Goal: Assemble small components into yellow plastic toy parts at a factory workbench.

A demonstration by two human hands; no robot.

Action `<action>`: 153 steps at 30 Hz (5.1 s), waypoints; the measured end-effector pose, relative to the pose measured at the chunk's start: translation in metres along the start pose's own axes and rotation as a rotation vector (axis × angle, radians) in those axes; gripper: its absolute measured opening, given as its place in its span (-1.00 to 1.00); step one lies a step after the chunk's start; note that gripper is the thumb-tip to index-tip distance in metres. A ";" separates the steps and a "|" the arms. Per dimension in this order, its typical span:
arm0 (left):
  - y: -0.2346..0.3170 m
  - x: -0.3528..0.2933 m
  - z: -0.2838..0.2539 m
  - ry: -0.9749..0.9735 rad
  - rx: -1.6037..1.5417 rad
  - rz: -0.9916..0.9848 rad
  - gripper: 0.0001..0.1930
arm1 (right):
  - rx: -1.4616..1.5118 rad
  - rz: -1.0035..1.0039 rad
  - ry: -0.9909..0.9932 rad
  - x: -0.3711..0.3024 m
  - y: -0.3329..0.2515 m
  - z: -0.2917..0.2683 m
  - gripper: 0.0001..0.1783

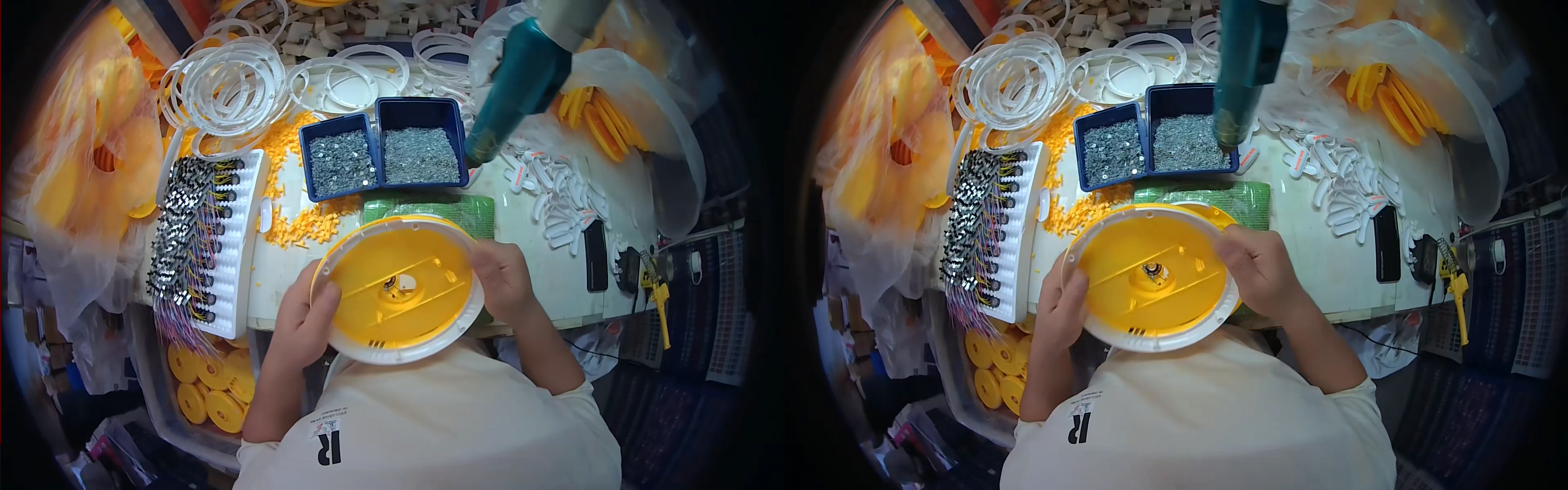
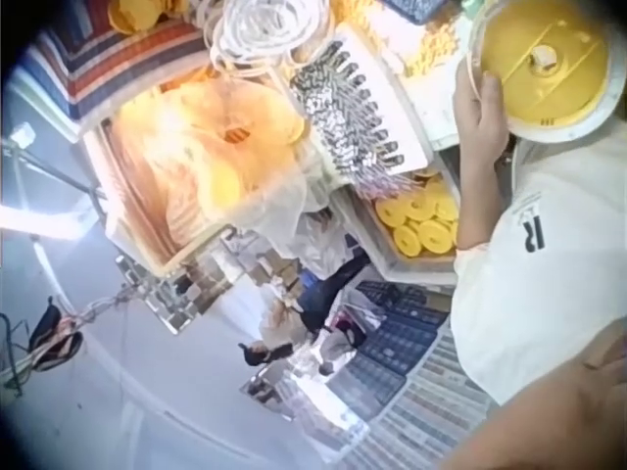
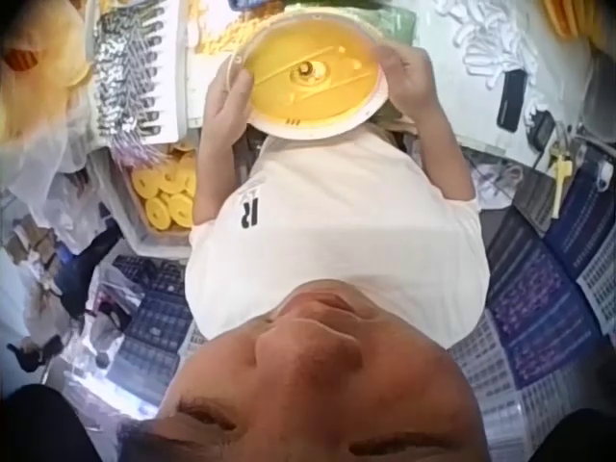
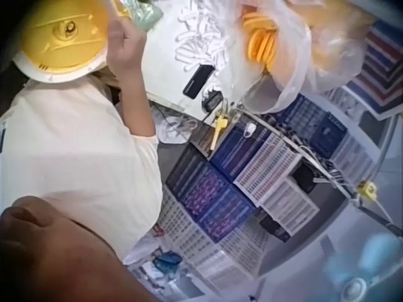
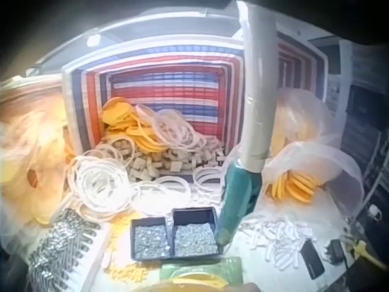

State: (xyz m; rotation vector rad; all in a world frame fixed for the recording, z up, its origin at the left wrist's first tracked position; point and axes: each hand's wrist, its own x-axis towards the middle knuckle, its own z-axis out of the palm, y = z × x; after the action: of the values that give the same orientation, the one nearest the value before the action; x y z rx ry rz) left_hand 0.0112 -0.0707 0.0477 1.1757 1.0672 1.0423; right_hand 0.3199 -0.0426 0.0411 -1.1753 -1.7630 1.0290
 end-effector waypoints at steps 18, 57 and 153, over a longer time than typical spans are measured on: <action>-0.038 0.007 0.003 0.493 -0.077 0.324 -0.48 | 0.404 0.180 -0.131 -0.008 -0.013 0.058 -0.41; -0.056 0.018 0.016 0.178 0.472 -0.035 -0.66 | -0.589 -0.217 0.027 -0.015 -0.014 0.021 -0.52; -0.033 0.091 0.020 -0.130 0.869 0.785 -0.59 | -0.941 -0.401 -0.058 0.164 0.069 -0.025 -0.87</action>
State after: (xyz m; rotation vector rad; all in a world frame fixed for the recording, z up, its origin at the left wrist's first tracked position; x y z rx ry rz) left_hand 0.0493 0.0118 0.0093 2.4655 0.9843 1.0638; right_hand 0.3186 0.1349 0.0132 -1.2133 -2.4898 -0.0565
